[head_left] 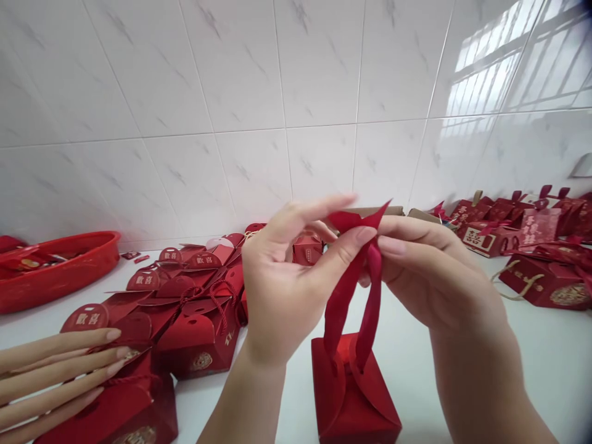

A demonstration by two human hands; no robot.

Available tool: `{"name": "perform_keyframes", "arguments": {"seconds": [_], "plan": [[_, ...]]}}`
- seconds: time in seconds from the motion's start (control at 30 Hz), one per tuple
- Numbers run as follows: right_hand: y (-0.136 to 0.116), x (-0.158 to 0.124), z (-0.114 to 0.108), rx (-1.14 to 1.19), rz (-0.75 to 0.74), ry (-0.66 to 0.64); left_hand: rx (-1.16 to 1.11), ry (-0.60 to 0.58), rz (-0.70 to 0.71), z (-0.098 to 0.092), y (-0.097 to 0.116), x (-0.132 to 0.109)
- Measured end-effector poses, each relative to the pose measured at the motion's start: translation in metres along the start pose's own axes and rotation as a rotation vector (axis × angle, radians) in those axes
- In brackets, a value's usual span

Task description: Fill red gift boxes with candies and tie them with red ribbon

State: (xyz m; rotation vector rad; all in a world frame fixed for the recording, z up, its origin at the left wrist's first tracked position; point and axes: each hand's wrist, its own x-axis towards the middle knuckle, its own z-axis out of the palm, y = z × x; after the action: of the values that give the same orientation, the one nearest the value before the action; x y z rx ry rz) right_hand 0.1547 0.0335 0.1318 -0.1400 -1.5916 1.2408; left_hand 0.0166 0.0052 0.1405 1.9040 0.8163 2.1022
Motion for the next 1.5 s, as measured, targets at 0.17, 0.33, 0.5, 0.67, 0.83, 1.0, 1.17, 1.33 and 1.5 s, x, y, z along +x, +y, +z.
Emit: {"name": "perform_keyframes", "arguments": {"seconds": [0.17,0.33,0.5,0.67,0.83,1.0,1.17,1.33,1.5], "plan": [[0.000,0.001,0.000,0.104,0.148,-0.044,0.019,-0.014,0.059,-0.004,-0.004,0.001],[0.003,0.003,0.001,0.158,0.210,0.032,0.114,0.001,0.185,-0.007,-0.012,0.002],[0.008,0.005,-0.001,0.119,0.140,0.117,0.163,-0.005,0.154,-0.007,-0.014,0.003],[0.013,0.008,-0.004,0.068,0.045,0.106,-0.017,-0.221,-0.216,-0.010,-0.010,0.007],[0.010,0.004,-0.013,-0.182,-0.122,-0.027,-0.005,-0.547,-0.416,-0.027,-0.011,0.012],[0.000,-0.001,-0.025,-0.671,-0.268,-0.160,0.021,-0.615,-0.460,-0.039,-0.005,0.014],[-0.001,-0.002,-0.027,-0.924,-0.434,-0.135,0.042,-0.538,-0.456,-0.041,0.004,0.010],[0.003,-0.001,-0.027,-0.949,-0.506,-0.052,0.051,-0.470,-0.476,-0.040,0.003,0.009],[0.005,0.000,-0.027,-0.957,-0.523,-0.006,0.053,-0.464,-0.460,-0.031,0.000,0.006]]}}
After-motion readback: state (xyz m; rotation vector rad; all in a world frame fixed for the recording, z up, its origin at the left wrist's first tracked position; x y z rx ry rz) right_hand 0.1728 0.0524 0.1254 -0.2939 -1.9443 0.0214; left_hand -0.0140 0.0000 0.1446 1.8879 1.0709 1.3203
